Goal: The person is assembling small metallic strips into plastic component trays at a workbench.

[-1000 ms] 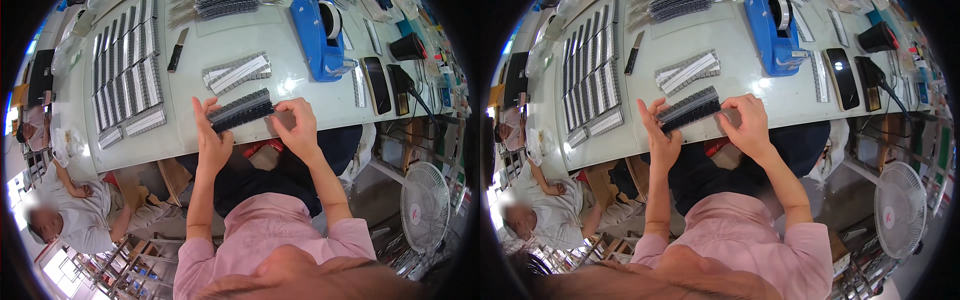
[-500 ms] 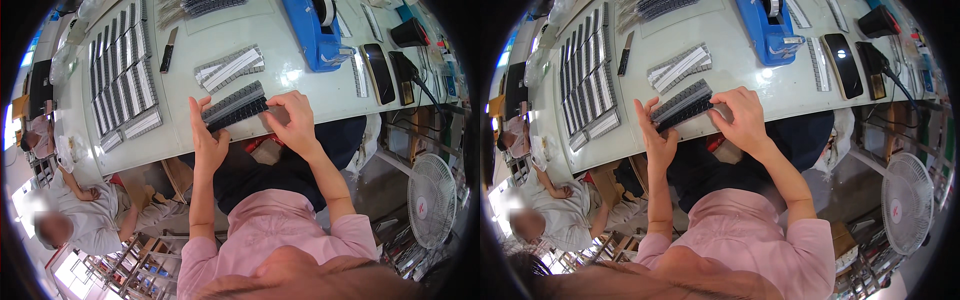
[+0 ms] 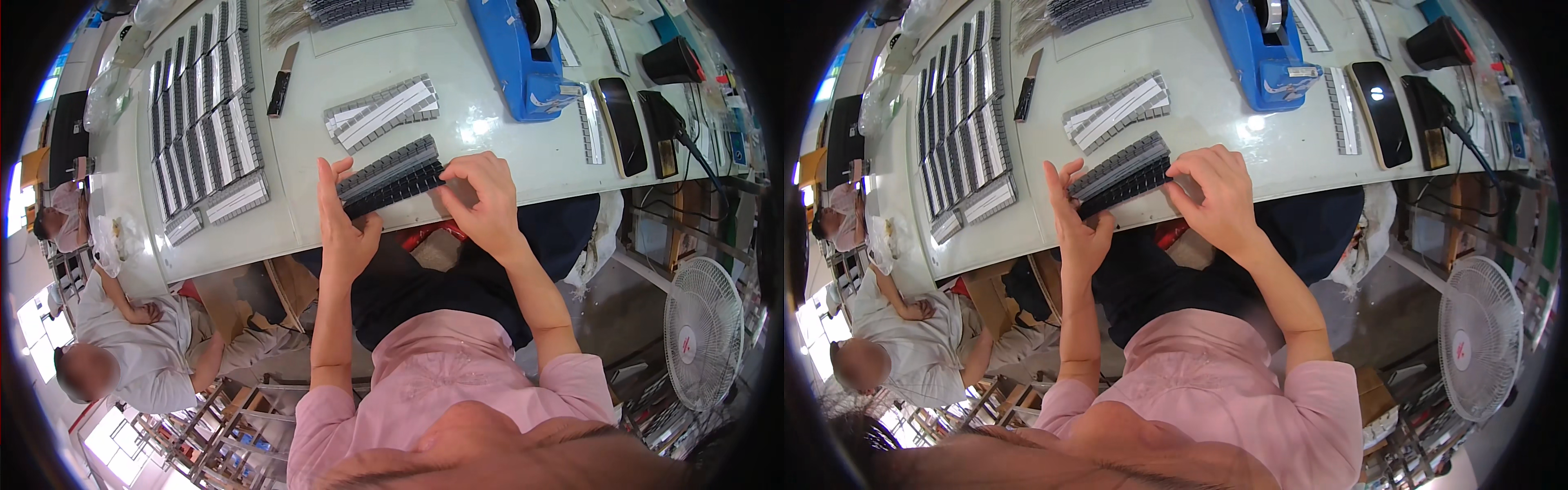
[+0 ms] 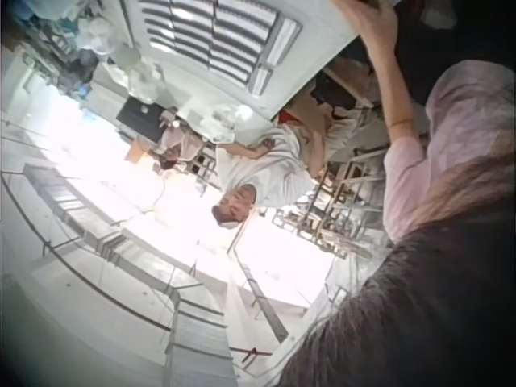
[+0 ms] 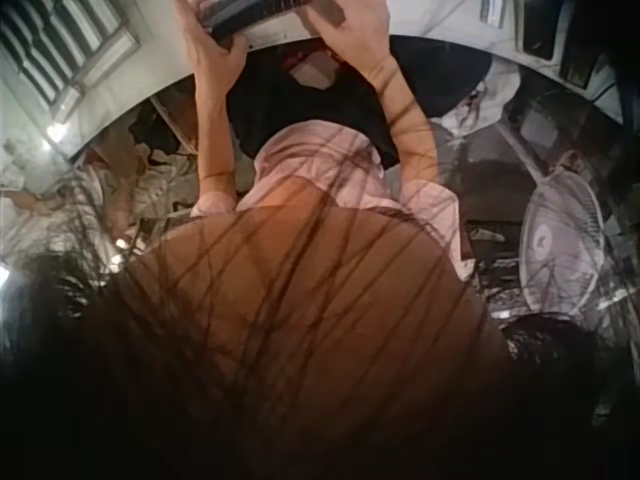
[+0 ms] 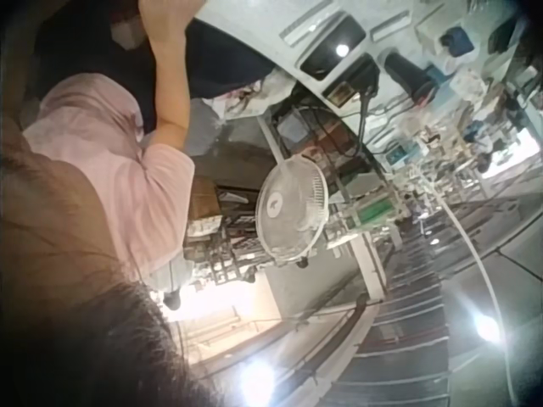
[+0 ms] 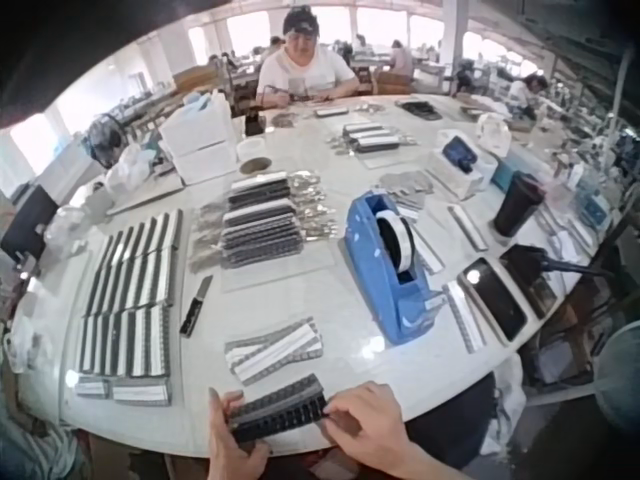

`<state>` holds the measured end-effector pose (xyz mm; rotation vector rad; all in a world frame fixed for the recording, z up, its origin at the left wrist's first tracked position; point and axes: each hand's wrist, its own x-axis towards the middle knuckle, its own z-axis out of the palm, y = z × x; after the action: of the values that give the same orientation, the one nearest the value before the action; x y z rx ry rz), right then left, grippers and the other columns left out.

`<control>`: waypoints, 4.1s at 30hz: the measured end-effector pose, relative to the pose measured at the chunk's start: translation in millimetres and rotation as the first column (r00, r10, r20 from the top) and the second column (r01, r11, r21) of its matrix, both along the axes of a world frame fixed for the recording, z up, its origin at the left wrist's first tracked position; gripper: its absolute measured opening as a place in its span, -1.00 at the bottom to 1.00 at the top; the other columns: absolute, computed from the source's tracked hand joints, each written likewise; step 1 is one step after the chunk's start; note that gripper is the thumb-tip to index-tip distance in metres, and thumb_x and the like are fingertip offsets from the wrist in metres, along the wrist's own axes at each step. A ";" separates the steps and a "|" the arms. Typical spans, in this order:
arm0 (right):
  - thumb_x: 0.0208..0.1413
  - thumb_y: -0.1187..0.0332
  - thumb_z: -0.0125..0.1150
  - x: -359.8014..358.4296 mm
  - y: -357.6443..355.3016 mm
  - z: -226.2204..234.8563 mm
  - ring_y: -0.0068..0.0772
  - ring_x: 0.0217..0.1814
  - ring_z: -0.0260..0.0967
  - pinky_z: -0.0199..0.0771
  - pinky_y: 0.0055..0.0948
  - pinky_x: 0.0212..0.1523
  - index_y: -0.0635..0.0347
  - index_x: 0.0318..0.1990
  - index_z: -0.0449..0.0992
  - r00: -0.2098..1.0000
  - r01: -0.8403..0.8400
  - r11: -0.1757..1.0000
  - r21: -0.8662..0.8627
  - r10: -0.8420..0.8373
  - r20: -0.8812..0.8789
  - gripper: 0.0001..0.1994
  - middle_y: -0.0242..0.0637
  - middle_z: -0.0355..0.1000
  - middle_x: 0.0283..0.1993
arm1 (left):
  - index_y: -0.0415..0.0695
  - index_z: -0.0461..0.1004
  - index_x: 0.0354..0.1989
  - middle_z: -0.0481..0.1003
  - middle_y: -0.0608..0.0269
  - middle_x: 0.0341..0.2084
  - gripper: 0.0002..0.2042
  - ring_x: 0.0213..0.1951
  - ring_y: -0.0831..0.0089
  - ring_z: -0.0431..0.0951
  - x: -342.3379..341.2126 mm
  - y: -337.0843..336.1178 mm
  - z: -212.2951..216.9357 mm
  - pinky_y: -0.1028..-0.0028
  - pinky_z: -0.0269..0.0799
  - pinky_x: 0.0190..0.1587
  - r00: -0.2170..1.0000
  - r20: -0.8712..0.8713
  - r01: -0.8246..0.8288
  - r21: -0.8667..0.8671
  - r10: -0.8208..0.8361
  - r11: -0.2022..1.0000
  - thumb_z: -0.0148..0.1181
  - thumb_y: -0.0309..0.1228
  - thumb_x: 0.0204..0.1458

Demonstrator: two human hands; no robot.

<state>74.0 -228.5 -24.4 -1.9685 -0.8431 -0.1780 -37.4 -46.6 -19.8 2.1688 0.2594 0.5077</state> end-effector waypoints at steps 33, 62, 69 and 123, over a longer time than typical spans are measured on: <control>-0.14 0.44 0.36 0.2 1.8 7.1 -0.43 -0.34 0.40 0.22 -0.40 -0.12 0.07 -0.20 0.50 0.990 0.031 0.999 0.023 -0.027 -0.138 -0.71 -0.48 0.48 -0.34 | -0.21 -0.18 0.43 0.29 -0.04 0.13 -0.07 0.03 0.19 0.39 1.8 3.4 -0.9 0.33 0.34 0.05 1.000 0.024 0.008 0.026 -0.009 1.000 0.05 -0.76 -0.23; -0.19 0.44 0.37 2.1 2.7 9.5 -0.38 -0.20 0.37 0.19 -0.36 -0.07 0.06 -0.19 0.50 0.995 0.002 0.998 -0.060 -0.008 -0.098 -0.68 -0.47 0.48 -0.30 | -0.16 0.30 0.24 0.26 0.00 0.12 -0.29 0.11 0.08 0.36 0.0 0.1 4.0 0.28 0.38 0.09 0.999 0.031 0.035 0.083 -0.038 0.996 0.04 -0.78 -0.26; -0.22 0.47 0.33 4.4 7.0 14.9 -0.39 -0.18 0.34 0.14 -0.33 -0.05 0.04 0.04 0.49 0.998 -0.043 0.990 -0.134 0.038 -0.042 -0.48 -0.47 0.47 -0.27 | -0.14 0.46 0.08 0.29 0.00 0.10 -0.41 0.08 0.09 0.40 -0.8 -3.2 6.8 0.28 0.36 0.11 1.000 0.001 0.002 0.038 -0.002 0.999 0.04 -0.75 -0.26; -0.29 0.49 0.32 7.7 10.0 13.6 -0.32 -0.12 0.34 0.13 -0.26 -0.02 0.06 -0.07 0.49 0.976 -0.061 0.978 -0.200 0.101 0.194 -0.53 -0.41 0.43 -0.20 | -0.11 0.45 0.10 0.27 0.02 0.13 -0.45 0.14 0.08 0.36 -8.5 1.6 9.8 0.25 0.37 0.11 0.998 -0.040 0.046 0.077 -0.043 0.996 0.10 -0.73 -0.18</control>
<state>81.7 -218.5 -10.8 -2.1165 -1.1075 -0.2609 -45.9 -45.0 -10.0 2.2567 0.2152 0.4580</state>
